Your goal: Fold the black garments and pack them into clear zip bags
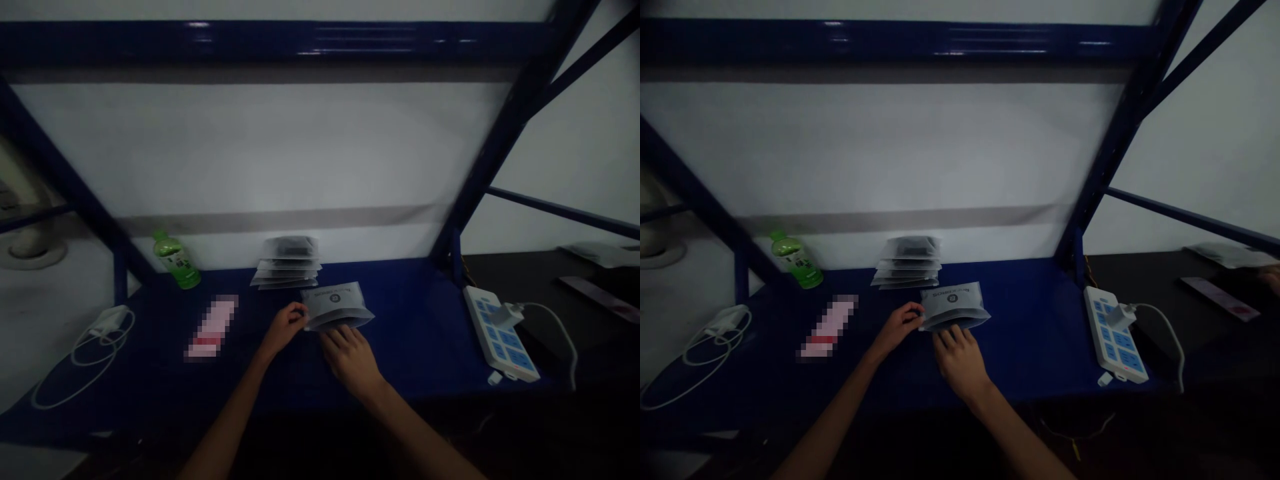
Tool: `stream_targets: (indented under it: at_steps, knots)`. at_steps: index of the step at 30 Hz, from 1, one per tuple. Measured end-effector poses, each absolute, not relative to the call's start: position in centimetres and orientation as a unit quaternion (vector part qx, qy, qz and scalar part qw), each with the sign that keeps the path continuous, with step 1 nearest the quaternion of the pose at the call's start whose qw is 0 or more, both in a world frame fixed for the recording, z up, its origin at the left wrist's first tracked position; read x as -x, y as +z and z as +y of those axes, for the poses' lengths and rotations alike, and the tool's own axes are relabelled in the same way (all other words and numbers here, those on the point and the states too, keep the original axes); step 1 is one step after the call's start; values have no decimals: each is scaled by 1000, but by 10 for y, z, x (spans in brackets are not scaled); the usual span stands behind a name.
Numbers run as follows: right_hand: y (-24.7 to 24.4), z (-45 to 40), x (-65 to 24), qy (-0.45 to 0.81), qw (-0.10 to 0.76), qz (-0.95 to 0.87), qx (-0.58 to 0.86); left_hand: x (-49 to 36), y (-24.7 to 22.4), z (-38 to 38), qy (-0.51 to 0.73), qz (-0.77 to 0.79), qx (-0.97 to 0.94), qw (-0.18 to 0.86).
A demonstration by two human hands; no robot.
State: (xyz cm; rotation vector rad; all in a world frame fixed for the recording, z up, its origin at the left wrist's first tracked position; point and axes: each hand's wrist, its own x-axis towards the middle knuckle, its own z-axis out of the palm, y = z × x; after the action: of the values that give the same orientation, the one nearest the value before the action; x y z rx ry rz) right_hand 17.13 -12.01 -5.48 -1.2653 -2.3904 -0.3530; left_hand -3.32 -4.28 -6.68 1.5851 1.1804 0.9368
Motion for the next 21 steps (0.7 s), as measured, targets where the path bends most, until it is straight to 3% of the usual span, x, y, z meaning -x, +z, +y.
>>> stream_targets:
  at_steps: [13,21]
  knots:
    - [-65,-90,-134,-160,218,-866,421,32,-69,-46,413,460,-617,487]
    - [-53,-84,-194,-158,203,-842,475,36,-70,-46,453,499,-576,463]
